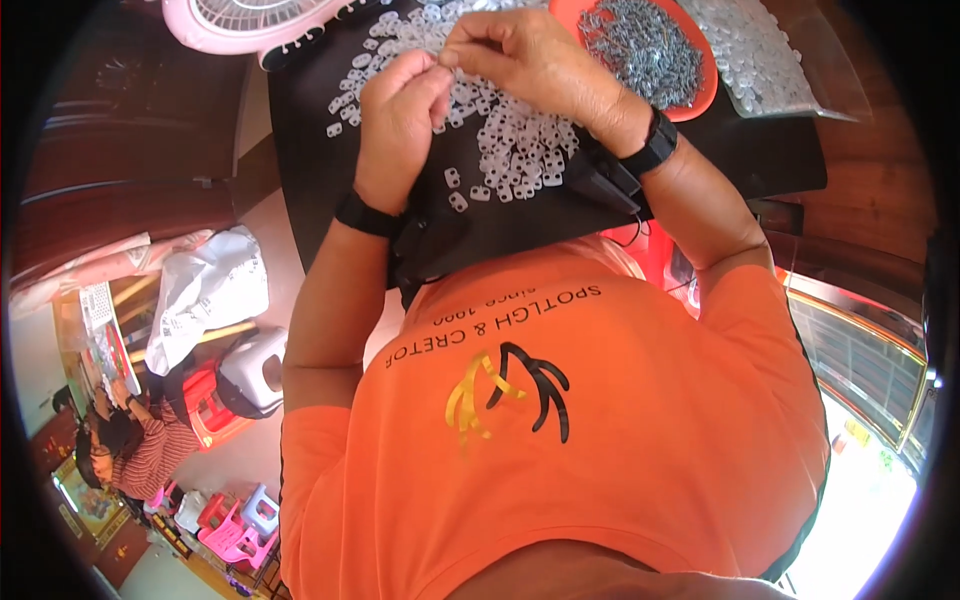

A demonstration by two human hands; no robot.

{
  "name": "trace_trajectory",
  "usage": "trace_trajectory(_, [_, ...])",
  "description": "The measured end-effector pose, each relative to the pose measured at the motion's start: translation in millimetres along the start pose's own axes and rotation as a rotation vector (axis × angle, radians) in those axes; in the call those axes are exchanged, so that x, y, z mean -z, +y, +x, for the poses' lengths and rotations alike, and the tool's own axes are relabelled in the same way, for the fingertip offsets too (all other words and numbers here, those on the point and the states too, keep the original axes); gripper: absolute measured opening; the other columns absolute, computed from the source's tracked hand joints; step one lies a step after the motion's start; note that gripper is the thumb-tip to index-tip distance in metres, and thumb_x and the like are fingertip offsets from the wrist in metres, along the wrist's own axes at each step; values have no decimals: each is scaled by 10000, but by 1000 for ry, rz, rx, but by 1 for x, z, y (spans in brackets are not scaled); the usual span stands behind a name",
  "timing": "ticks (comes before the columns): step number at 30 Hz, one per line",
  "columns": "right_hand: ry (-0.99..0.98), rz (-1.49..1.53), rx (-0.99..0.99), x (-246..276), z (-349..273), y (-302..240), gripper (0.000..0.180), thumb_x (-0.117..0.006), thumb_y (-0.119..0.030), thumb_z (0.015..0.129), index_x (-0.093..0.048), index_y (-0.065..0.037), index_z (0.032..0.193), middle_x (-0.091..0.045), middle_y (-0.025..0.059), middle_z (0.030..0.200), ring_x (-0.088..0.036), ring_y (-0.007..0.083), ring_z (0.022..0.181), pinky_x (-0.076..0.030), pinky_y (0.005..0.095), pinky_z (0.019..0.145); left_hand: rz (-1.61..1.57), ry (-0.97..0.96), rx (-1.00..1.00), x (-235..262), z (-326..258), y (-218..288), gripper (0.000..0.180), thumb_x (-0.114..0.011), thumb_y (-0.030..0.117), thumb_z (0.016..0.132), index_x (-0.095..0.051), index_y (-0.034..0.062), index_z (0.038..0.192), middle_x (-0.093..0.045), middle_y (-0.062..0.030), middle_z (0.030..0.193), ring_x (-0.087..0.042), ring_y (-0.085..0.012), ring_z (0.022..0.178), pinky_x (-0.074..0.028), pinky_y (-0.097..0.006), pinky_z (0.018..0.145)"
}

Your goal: Manually assembling small white plastic clips and pins at a workbench.

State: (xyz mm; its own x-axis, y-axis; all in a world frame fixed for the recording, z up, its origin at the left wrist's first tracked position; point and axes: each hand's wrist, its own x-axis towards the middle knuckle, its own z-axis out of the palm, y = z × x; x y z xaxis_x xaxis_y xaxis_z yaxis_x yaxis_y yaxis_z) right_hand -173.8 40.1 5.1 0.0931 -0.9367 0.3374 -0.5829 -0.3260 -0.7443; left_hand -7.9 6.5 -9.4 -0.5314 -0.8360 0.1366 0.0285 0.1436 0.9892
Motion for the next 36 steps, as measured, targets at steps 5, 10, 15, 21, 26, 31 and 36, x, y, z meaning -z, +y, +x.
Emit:
trace_trajectory(5, [51,-4,-47,12,0,-14,196,-623,-159,818,-643,-7,940,-639,161,803,-613,325,727,-489,377,641,-58,78,-82,16,9,-4,150,-524,112,855,-557,16,745,-496,-5,593,-431,-68,516,-333,-212,481])
trace_trajectory(10, [-200,-223,481,-8,-9,-11,137,-662,-240,780,-670,-116,837,-629,45,783,-604,234,771,-479,352,664,-118,181,-119,32,15,-8,176,-499,156,896,-562,-2,851,-510,-15,648,-457,-83,571,-352,-219,533])
trace_trajectory(15, [-537,-190,563,-27,-26,-24,133,-678,-173,711,-640,-82,801,-570,43,819,-539,253,894,-475,368,711,-156,161,-106,35,16,-10,148,-510,135,868,-555,13,797,-516,-23,631,-451,-92,547,-346,-222,516])
trace_trajectory(21, [-539,-211,600,-29,-26,-20,85,-656,-104,716,-594,-65,759,-541,52,825,-530,249,895,-475,365,698,-180,236,-115,32,17,-8,162,-530,131,845,-549,40,712,-509,-11,581,-438,-85,497,-322,-216,471])
trace_trajectory(26, [-321,-493,451,-7,-10,5,64,-632,-72,731,-568,-79,732,-526,41,796,-543,252,857,-473,364,686,-189,232,-64,37,21,-17,153,-531,135,843,-554,42,724,-515,-10,584,-445,-84,495,-321,-217,463])
trace_trajectory(31, [-67,-519,356,20,1,12,76,-603,-138,765,-635,-81,804,-599,79,813,-588,280,833,-485,380,720,-208,229,4,31,21,-15,149,-529,146,842,-558,36,746,-519,-10,593,-447,-79,504,-320,-213,469])
trace_trajectory(36, [53,-664,301,29,2,13,105,-611,-113,777,-638,-48,855,-609,73,832,-576,278,839,-473,370,730,-161,172,-16,30,18,-16,184,-507,186,863,-551,45,753,-522,-16,614,-457,-89,526,-336,-216,501])
